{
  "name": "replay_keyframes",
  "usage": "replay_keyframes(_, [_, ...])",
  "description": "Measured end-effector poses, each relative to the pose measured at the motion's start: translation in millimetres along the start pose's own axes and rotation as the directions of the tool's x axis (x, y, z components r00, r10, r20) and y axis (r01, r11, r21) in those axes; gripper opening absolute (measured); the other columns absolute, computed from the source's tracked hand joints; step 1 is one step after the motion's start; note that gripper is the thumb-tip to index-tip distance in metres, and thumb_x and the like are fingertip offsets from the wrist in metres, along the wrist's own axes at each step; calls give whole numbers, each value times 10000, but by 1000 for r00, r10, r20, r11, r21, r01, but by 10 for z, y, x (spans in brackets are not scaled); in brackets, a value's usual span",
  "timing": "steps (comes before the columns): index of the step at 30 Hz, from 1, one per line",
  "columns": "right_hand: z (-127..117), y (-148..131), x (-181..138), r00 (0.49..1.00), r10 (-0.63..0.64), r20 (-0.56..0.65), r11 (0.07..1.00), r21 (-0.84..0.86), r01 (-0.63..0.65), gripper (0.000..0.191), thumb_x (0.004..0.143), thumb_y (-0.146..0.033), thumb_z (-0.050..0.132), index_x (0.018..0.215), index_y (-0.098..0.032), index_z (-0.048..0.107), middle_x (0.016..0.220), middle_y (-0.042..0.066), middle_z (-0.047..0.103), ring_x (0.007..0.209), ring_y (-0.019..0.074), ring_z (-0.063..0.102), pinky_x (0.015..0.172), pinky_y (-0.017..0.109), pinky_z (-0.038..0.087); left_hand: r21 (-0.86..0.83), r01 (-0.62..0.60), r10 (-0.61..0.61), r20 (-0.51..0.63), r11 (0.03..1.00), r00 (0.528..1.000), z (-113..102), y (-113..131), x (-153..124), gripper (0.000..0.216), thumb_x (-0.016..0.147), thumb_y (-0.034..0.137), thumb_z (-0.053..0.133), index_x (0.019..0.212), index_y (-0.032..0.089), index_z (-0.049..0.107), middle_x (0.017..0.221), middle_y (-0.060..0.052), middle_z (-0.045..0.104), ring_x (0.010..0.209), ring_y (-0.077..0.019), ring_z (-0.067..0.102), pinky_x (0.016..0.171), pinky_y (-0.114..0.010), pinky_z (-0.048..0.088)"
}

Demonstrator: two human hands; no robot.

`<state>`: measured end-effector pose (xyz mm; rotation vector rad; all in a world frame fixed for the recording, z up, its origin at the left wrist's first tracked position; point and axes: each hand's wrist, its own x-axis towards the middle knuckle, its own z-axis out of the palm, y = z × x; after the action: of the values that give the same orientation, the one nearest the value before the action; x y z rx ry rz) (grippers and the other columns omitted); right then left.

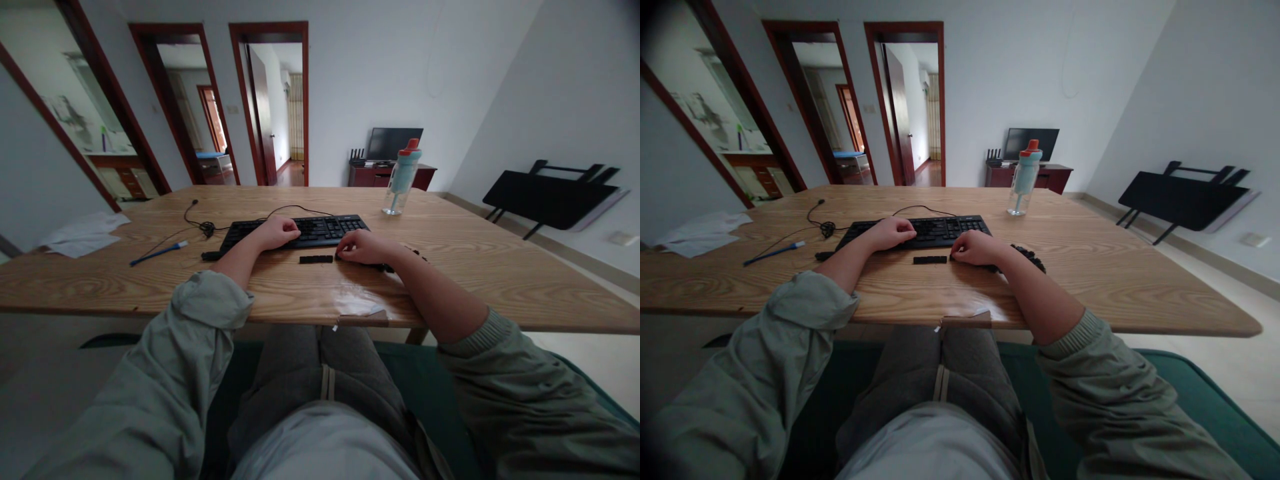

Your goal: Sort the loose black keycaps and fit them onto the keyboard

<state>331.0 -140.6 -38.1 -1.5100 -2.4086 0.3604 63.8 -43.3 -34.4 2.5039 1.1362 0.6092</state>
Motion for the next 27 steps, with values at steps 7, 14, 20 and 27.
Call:
replay_keyframes(7, [-5, -26, -5, 1000, -24, 14, 999, 22, 23, 208, 837, -236, 633, 951, -196, 802, 920, 54, 764, 811, 185, 662, 718, 252, 488, -4, -7, 7, 1, 1000, 1000, 13, -39, 23, 346, 788, 476, 582, 810, 161, 724, 770, -41, 710, 704, -185, 613, 693, -304, 472])
replay_keyframes(14, [6, -14, -5, 998, -67, 8, 997, 41, 67, 197, 832, -233, 635, 934, -199, 800, 940, 57, 763, 823, 197, 673, 731, 274, 502, 7, -13, 13, 19, 1000, 1000, 14, -40, 25, 347, 806, 474, 568, 831, 163, 718, 776, -32, 711, 712, -177, 614, 679, -291, 467])
replay_keyframes(20, [43, 10, 12, 995, -101, -17, 993, 57, 102, 186, 827, -263, 656, 935, -214, 799, 938, 53, 760, 810, 196, 671, 733, 280, 498, 17, -27, 27, 8, 1000, 1000, 16, -49, 26, 334, 817, 457, 571, 832, 160, 724, 798, -38, 715, 709, -178, 618, 691, -293, 471])
replay_keyframes(27, [48, -36, 12, 995, -98, -11, 994, 46, 99, 200, 838, -272, 650, 961, -194, 787, 951, 61, 754, 837, 197, 661, 743, 278, 488, 16, -15, 15, 8, 1000, 1000, 12, -36, 20, 345, 813, 464, 575, 835, 157, 730, 760, -32, 702, 691, -173, 604, 701, -295, 477])
